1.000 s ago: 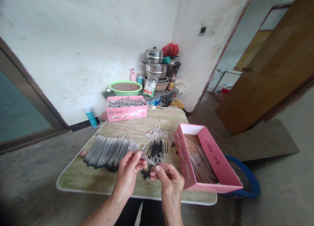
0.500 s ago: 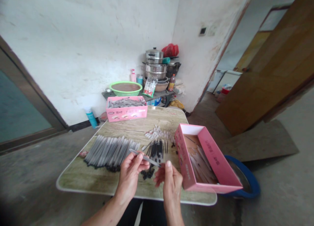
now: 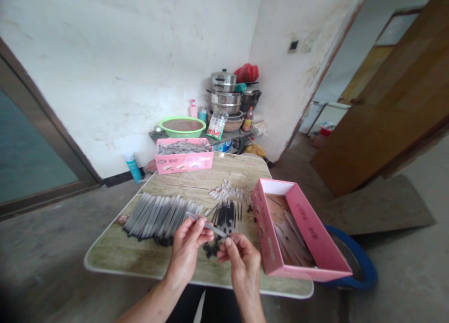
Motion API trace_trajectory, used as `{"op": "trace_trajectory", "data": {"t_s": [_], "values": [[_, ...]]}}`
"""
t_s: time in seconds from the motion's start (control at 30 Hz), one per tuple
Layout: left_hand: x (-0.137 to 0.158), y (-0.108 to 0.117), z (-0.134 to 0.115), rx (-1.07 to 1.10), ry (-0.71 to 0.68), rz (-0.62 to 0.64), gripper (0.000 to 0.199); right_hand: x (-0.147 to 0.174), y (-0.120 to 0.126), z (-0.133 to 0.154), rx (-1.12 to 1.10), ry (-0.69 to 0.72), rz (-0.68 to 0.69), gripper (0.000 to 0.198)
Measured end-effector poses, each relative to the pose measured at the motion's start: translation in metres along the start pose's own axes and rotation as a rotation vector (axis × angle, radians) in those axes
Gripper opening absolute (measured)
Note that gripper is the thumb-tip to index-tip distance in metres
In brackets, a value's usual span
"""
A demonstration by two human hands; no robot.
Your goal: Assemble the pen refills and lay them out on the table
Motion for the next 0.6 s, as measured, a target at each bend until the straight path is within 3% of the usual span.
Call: {"op": "trace_trajectory", "data": {"t_s": [0.13,0.3,0.43,0.6], "values": [[0.001,0.0,0.003,0.004,0.041,0.025,0.028,0.0,0.003,-0.007,0.073,-0.054,-0.014,0.039],[0.001,0.001,0.006,0.005,0.056,0.012,0.031,0.0,0.004,-0.009,0.163,0.021,0.025,0.035],[-0.003,0.004,0.007,0.005,0.085,0.015,0.033,0.001,0.004,-0.011,0.249,-0.047,-0.022,0.046],[-0.006,0.006,0.009,-0.019,0.075,0.032,0.035,0.002,0.002,-0.014,0.243,0.003,0.053,0.04]]}}
Point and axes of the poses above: each hand's wrist, its own x-axis away from the middle knuckle, its own y-axis out of the back of the hand, z = x × y, the point moved 2 cm from there along -x, towards the middle knuckle, and after that the axes turned 5 degrees about -x, right-handed, at the moved point
